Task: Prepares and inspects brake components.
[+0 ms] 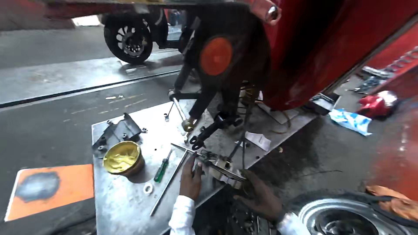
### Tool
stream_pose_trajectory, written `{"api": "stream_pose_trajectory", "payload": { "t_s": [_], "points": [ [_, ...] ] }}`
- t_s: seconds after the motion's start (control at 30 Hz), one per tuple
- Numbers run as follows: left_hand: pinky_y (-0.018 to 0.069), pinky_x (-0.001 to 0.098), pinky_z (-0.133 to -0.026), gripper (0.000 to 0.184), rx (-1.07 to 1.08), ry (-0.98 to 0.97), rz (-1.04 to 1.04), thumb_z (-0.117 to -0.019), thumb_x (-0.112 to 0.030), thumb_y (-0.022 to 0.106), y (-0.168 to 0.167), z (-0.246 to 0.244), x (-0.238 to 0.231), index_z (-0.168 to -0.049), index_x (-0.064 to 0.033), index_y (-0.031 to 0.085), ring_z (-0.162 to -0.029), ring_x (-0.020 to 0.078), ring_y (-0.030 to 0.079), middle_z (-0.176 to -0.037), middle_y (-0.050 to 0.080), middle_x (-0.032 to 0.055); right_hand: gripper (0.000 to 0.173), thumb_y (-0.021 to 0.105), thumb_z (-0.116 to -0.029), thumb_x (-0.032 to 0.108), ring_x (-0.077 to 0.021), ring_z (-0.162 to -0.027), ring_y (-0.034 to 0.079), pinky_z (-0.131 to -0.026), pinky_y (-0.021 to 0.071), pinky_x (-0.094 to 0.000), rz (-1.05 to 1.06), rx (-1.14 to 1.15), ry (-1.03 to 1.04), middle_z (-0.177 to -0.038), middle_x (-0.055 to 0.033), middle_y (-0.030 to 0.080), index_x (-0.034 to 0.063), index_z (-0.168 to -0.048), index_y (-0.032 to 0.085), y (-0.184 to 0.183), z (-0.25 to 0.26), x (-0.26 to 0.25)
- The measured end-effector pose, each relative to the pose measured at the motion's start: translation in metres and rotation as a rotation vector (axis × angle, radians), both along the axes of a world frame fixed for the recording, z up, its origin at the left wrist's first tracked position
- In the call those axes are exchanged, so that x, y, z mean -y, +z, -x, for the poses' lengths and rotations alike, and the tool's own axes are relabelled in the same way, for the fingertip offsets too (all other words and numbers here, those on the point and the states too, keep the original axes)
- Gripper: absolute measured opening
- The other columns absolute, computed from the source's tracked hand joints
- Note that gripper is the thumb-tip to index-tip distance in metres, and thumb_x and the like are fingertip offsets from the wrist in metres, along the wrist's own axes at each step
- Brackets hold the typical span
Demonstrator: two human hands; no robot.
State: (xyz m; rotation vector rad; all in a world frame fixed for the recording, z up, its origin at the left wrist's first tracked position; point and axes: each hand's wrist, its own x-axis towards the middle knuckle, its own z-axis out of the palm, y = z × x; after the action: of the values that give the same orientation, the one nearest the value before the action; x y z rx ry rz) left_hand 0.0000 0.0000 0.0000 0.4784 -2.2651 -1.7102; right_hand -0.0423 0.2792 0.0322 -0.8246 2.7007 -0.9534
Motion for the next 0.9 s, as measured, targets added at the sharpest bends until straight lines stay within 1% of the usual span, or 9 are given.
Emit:
{"api": "stream_pose_trajectory", "payload": {
  "t_s": [0.07,0.17,0.27,0.37,0.43,0.5,0.63,0.77,0.9],
  "points": [
    [0.0426,0.0451,-0.116,0.058,-0.023,-0.119,-0.001,-0.1070,-0.045,0.037,-0.003,0.006,-0.010,-0.152,-0.0099,0.047,-0.142,0.0245,0.047,-0.157,0.046,0.0127,0.094,0.080,-0.0806,0.056,-0.0240,-0.130,0.059,-0.111,0.0487,-0.0447,-0.118,0.022,0.013,-0.146,-0.0124,0.058,0.0126,-0.155,0.044,0.004,0.017,0.018],
    [0.0341,0.0471,-0.121,0.065,-0.102,-0.184,0.076,-0.1056,-0.054,0.032,-0.013,0.006,-0.018,-0.145,-0.0095,0.058,-0.145,0.0269,0.043,-0.152,0.052,0.0127,0.073,0.083,-0.0765,0.045,-0.0285,-0.110,0.071,-0.097,0.0564,-0.0521,-0.094,-0.105,0.016,-0.120,-0.0144,0.073,0.0085,-0.137,0.065,0.001,0.017,0.024],
    [0.0398,0.0485,-0.116,0.059,-0.258,-0.091,0.040,-0.1053,-0.051,0.040,-0.009,-0.001,-0.012,-0.111,-0.0029,0.074,-0.137,0.0300,0.051,-0.139,0.061,0.0177,0.045,0.087,-0.0745,0.039,-0.0109,-0.081,0.073,-0.076,0.0624,-0.0366,0.238,-0.067,0.023,-0.088,-0.0043,0.076,0.0069,-0.104,0.075,0.011,0.003,0.021],
    [0.0489,0.0447,-0.105,0.044,-0.231,-0.122,0.044,-0.0994,-0.042,0.053,0.010,-0.017,0.001,-0.091,-0.0043,0.074,-0.123,0.0250,0.060,-0.129,0.066,0.0148,0.027,0.083,-0.0770,0.030,0.0006,-0.069,0.065,-0.066,0.0576,-0.0246,0.521,0.387,-0.069,-0.077,0.0093,0.069,0.0116,-0.091,0.070,0.022,-0.021,0.024],
    [0.0596,0.0313,-0.084,0.036,-0.125,-0.199,0.008,-0.1003,-0.038,0.057,0.030,-0.023,0.007,-0.096,-0.0063,0.075,-0.091,0.0100,0.070,-0.099,0.074,0.0029,0.025,0.082,-0.0787,0.031,-0.0002,-0.069,0.065,-0.066,0.0576,-0.0252,0.571,0.546,-0.130,-0.076,0.0103,0.069,0.0128,-0.090,0.071,0.023,-0.024,0.030],
    [0.0593,0.0343,-0.075,0.042,0.076,-0.249,0.070,-0.1021,-0.045,0.050,0.043,-0.027,0.012,-0.102,-0.0102,0.073,-0.077,0.0087,0.069,-0.083,0.072,-0.0003,0.027,0.080,-0.0807,0.031,-0.0045,-0.071,0.068,-0.070,0.0594,-0.0287,0.571,0.612,-0.234,-0.078,0.0055,0.071,0.0089,-0.094,0.072,0.020,-0.021,0.041],
    [0.0593,0.0410,-0.075,0.046,0.150,-0.174,0.212,-0.1057,-0.041,0.043,0.033,-0.025,0.020,-0.113,-0.0062,0.072,-0.079,0.0150,0.070,-0.091,0.073,0.0066,0.026,0.079,-0.0849,0.029,-0.0073,-0.075,0.068,-0.074,0.0588,-0.0306,0.632,0.607,-0.261,-0.080,0.0010,0.071,0.0065,-0.096,0.073,-0.001,-0.002,0.062],
    [0.0564,0.0409,-0.094,0.037,-0.038,-0.061,0.319,-0.1002,-0.022,0.053,0.014,-0.030,0.032,-0.124,0.0016,0.068,-0.104,0.0214,0.069,-0.118,0.071,0.0162,0.039,0.080,-0.0847,0.040,-0.0100,-0.078,0.068,-0.077,0.0586,-0.0335,0.556,0.563,-0.258,-0.086,-0.0013,0.071,0.0081,-0.105,0.071,-0.009,0.014,0.077],
    [0.0574,0.0330,-0.094,0.038,-0.076,-0.111,0.320,-0.1028,-0.021,0.054,0.054,-0.032,0.045,-0.128,0.0051,0.064,-0.107,0.0163,0.069,-0.120,0.070,0.0161,0.033,0.079,-0.0887,0.035,-0.0081,-0.075,0.067,-0.074,0.0580,-0.0301,0.594,0.528,-0.239,-0.085,-0.0006,0.071,0.0081,-0.105,0.070,-0.006,0.028,0.086]
  ]
}}
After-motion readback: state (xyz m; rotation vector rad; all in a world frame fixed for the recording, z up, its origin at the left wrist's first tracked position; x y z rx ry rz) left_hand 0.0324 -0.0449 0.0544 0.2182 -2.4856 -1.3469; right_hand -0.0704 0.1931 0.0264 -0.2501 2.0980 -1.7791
